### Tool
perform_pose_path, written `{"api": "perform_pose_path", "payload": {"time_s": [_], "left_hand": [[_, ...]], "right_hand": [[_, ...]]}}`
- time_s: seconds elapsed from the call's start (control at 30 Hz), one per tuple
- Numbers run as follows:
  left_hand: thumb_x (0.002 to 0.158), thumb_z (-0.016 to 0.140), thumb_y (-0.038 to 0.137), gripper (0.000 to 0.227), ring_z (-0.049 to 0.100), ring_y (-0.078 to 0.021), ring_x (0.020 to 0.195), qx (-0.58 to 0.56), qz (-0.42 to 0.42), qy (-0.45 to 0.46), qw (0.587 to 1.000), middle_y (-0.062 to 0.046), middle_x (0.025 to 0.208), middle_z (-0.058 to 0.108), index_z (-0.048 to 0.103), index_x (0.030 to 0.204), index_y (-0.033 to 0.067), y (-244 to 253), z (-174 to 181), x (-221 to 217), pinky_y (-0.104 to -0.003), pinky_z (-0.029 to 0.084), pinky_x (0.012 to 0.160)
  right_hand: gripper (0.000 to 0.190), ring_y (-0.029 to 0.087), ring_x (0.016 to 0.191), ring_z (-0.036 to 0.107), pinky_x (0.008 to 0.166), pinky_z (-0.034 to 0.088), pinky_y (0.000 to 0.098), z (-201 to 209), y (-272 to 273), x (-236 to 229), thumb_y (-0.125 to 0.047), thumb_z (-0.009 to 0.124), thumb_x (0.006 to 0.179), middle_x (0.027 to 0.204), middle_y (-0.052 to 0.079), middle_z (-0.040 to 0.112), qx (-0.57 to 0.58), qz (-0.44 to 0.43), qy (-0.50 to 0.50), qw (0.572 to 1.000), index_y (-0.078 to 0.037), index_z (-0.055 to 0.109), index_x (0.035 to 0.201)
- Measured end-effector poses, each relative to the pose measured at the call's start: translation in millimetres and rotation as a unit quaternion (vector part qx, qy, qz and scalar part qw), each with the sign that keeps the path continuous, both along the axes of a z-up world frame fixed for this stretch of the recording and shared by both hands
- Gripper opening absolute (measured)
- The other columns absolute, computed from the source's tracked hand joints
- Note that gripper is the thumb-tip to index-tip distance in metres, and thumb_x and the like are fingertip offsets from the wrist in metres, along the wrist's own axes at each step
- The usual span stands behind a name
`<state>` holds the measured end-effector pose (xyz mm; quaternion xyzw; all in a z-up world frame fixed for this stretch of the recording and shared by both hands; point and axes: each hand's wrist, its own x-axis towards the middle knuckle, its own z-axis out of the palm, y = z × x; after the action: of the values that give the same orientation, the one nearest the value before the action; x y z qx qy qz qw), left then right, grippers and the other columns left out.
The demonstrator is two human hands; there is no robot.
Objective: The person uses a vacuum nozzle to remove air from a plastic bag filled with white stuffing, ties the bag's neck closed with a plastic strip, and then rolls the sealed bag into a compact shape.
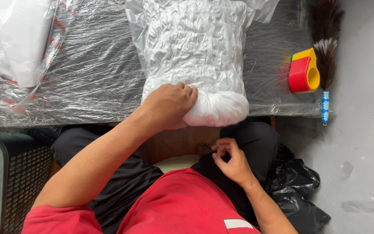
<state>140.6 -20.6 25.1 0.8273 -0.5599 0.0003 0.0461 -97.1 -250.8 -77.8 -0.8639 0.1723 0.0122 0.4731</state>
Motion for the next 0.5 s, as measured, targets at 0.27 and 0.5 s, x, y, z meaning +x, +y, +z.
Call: {"api": "perform_pose_path", "payload": {"time_s": [0.27,0.5], "left_hand": [[0.063,0.087,0.05,0.066,0.073,-0.0359,0.082,0.015,0.018,0.153,0.988,-0.015,0.085,0.074,0.071,0.102,-0.0004,12.5,19.1,-0.2,-0.045,0.06,0.067],[0.056,0.082,0.061,0.062,0.07,-0.0426,0.074,0.03,0.046,0.186,0.981,-0.015,0.078,0.074,0.074,0.09,0.0099,5.3,5.5,22.4,-0.052,0.052,0.063]], "right_hand": [[0.018,0.021,0.054,0.068,0.05,0.056,0.0331,41.2,-0.1,0.5,-0.02,0.073,0.093,0.066,0.005,0.069,-0.118,0.167,-0.086,0.975,-0.01,0.057,0.095],[0.01,0.023,0.064,0.062,0.069,0.05,0.0354,84.8,10.5,23.4,-0.012,0.068,0.096,0.075,0.003,0.068,-0.267,0.311,-0.203,0.889,-0.008,0.069,0.087]]}}
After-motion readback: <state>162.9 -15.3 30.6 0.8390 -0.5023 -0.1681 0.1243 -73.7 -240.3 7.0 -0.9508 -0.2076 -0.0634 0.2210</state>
